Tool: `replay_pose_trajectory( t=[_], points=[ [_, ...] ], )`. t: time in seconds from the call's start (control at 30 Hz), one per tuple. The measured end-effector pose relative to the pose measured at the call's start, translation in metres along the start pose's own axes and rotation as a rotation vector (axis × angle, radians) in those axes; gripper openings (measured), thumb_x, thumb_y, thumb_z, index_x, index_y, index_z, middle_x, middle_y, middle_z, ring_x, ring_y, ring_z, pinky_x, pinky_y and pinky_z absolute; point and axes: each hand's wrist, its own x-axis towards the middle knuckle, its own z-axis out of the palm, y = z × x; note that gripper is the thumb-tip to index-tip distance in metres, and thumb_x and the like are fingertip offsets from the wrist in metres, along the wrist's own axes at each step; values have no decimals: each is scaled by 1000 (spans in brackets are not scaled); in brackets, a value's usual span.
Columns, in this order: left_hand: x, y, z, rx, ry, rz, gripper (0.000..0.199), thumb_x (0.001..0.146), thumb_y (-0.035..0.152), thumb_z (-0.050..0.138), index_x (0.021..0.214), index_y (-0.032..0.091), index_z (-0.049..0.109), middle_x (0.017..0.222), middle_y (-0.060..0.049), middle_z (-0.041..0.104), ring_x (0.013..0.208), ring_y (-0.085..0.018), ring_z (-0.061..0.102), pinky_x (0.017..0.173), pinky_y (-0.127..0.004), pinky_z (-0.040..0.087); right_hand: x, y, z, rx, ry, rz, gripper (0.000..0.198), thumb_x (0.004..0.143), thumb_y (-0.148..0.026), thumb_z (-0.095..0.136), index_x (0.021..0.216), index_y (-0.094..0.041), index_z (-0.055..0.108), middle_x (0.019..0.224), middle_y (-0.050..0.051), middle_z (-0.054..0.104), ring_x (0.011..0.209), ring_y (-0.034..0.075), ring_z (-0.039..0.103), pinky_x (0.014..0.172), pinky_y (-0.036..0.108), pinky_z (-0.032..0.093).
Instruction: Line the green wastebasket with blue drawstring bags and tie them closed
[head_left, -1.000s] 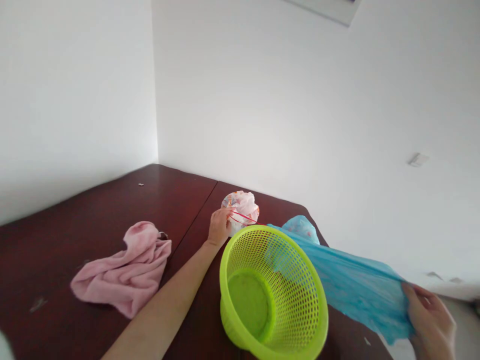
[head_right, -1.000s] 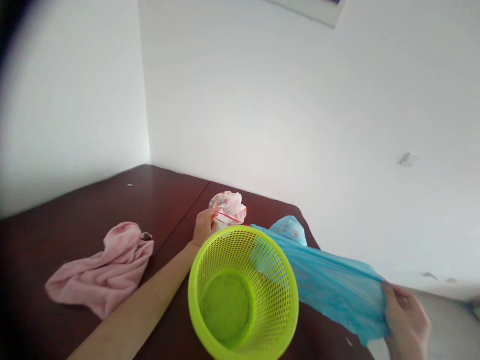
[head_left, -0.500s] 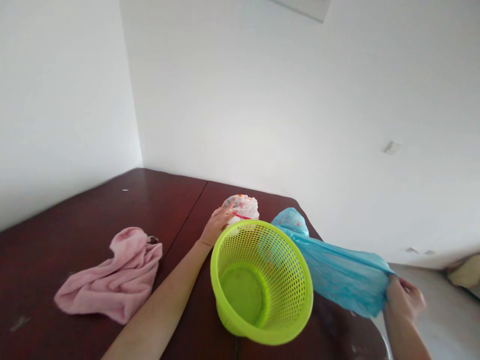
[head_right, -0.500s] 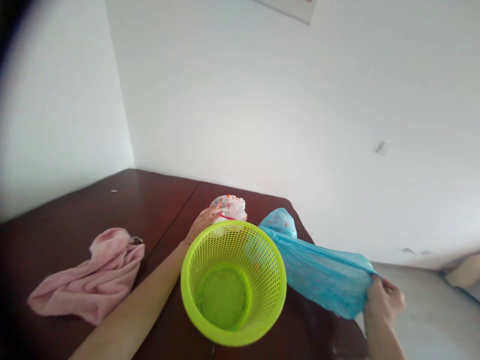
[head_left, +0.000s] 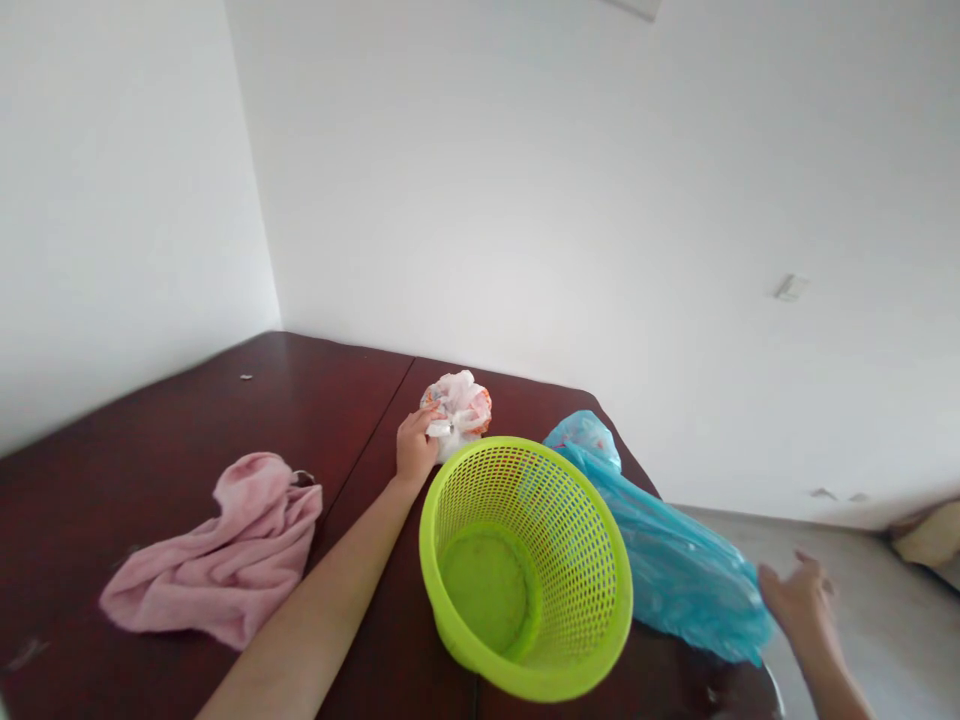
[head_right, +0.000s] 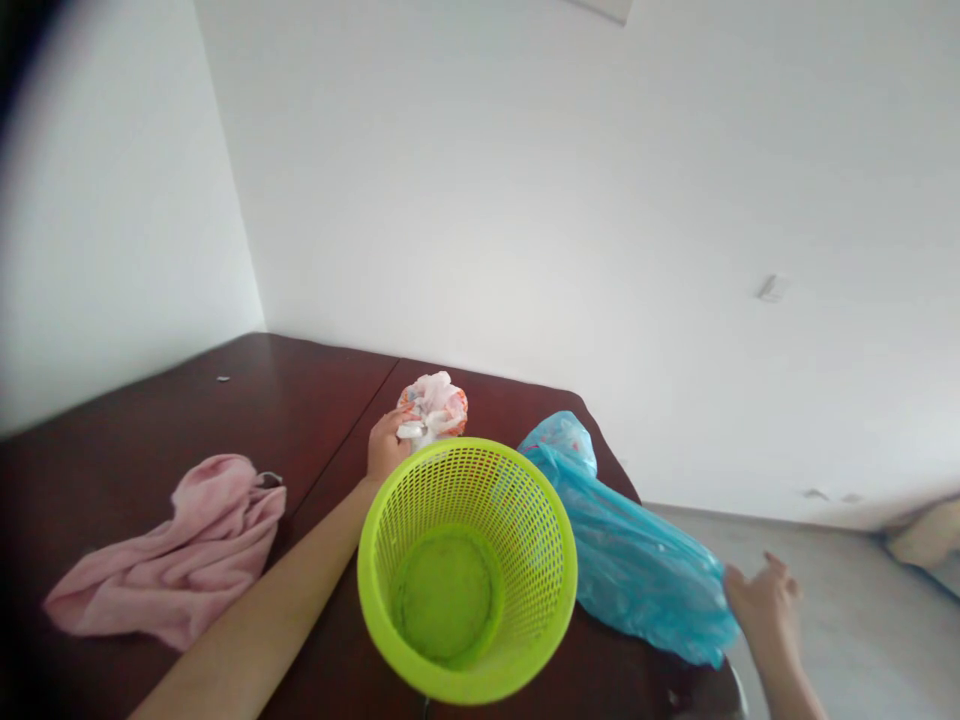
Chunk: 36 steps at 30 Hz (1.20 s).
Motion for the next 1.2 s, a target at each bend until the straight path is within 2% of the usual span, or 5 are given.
replay_pose_trajectory(
  t=[0.27,0.43,0.67,0.97,1.2],
  points=[
    [-1,-12,5,8,-27,-91,36,95,6,60,121,18,81,146,-16,82,137,-37,71,129,-52,49,-181,-26,72,-430,-746,-415,80,111,-71,48,184,-40,51,193,9,43,181,50,33,140,87,29],
    [-2,-16,6,-3,-25,-122,32,99,11,61,123,17,80,138,-14,84,129,-32,74,122,-45,54,-196,-25,56,-364,-1047,-647,75,114,-64,59,185,-43,49,191,7,46,181,45,34,148,79,21],
    [-2,-18,9,-9,-13,-151,34,98,13,60,125,20,81,136,-14,84,128,-35,75,122,-49,55,-176,-32,43,-421,-636,-646,70,120,-54,42,190,-44,38,199,1,27,186,41,20,147,82,15],
    [2,-6,2,20,88,-95,60,93,4,64,151,17,70,172,-19,66,165,-38,53,145,-58,32,-156,-13,104,-361,-806,-515,68,112,-60,54,177,-43,62,189,6,51,178,45,41,146,77,25],
    [-1,0,1,10,7,45,66,96,15,65,161,23,70,179,-13,63,171,-36,52,148,-56,34,-124,-86,135,-65,-523,-469,71,105,-59,64,168,-26,64,171,19,67,163,45,60,144,72,35]
  ],
)
